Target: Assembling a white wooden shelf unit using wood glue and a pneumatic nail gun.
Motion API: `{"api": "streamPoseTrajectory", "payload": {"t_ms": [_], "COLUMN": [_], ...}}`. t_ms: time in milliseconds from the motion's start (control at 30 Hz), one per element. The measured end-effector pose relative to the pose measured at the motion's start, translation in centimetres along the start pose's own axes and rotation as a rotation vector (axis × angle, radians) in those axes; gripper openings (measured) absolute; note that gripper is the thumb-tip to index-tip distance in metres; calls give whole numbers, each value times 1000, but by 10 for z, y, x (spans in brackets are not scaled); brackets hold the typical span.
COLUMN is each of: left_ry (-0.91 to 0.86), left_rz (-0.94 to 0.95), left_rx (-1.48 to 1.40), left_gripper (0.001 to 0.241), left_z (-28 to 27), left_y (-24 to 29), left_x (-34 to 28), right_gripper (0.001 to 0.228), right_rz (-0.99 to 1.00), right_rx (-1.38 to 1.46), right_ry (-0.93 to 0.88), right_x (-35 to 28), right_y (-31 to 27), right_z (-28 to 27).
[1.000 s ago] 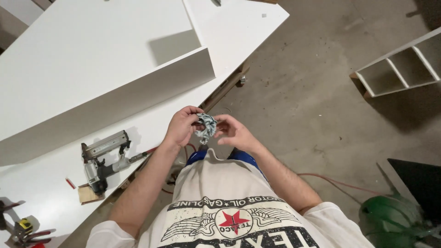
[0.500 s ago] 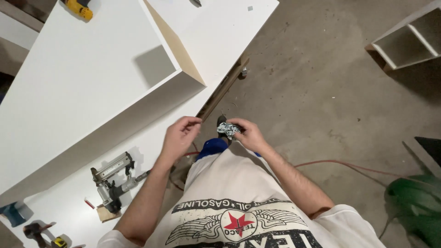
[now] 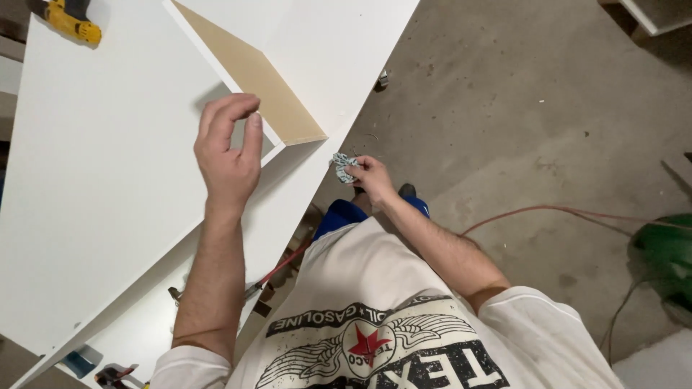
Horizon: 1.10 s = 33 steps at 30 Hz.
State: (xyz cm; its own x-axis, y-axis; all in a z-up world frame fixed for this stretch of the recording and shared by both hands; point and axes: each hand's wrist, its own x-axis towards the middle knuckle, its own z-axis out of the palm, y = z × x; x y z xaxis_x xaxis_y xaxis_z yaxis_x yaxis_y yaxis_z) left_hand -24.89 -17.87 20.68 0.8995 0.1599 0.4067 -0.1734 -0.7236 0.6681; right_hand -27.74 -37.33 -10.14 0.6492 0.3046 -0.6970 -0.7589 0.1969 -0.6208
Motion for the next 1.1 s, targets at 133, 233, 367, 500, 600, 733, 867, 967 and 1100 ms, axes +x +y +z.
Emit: {"api": "streamPoseTrajectory", "payload": {"t_ms": [133,233,367,500,600,733,867,967,1100], "left_ry": [-39,-46,-11,1,6,-13,-16,-33,-31], "left_rz": [-104,-176,-226,-257,-242,-238,-229,-213,-188], "left_rx": [-161,-269,-377,-444,-442,-422,-389,-379,-455], "left_gripper": [14,16,18,21,21,22,23,24,24], "left_z": [9,10,12,13,12,9,8,4,-8], "left_y": [-8,-22,-34,-40,-37,-37,-37,-34,-27], "left_x": [4,1,-1,-2,-1,-3,-3,-3,-16], "right_gripper": [32,34,39,37,38,31,28,29,37], "right_rz": [18,24,22,-12,-64,-97,-156,-172,-204], "right_rx": [66,73,31,60,58,59,78,-53,-316], "right_ry": [29,54,115,143,136,74,-61,-112,-154], "right_x": [13,23,27,30,15,-15,-62,-94,-103], "right_y": [-1,1,-10,-8,-24,-52,-83,-96,-89], "right_z": [12,25,55,74,79,88,100,80,44]}}
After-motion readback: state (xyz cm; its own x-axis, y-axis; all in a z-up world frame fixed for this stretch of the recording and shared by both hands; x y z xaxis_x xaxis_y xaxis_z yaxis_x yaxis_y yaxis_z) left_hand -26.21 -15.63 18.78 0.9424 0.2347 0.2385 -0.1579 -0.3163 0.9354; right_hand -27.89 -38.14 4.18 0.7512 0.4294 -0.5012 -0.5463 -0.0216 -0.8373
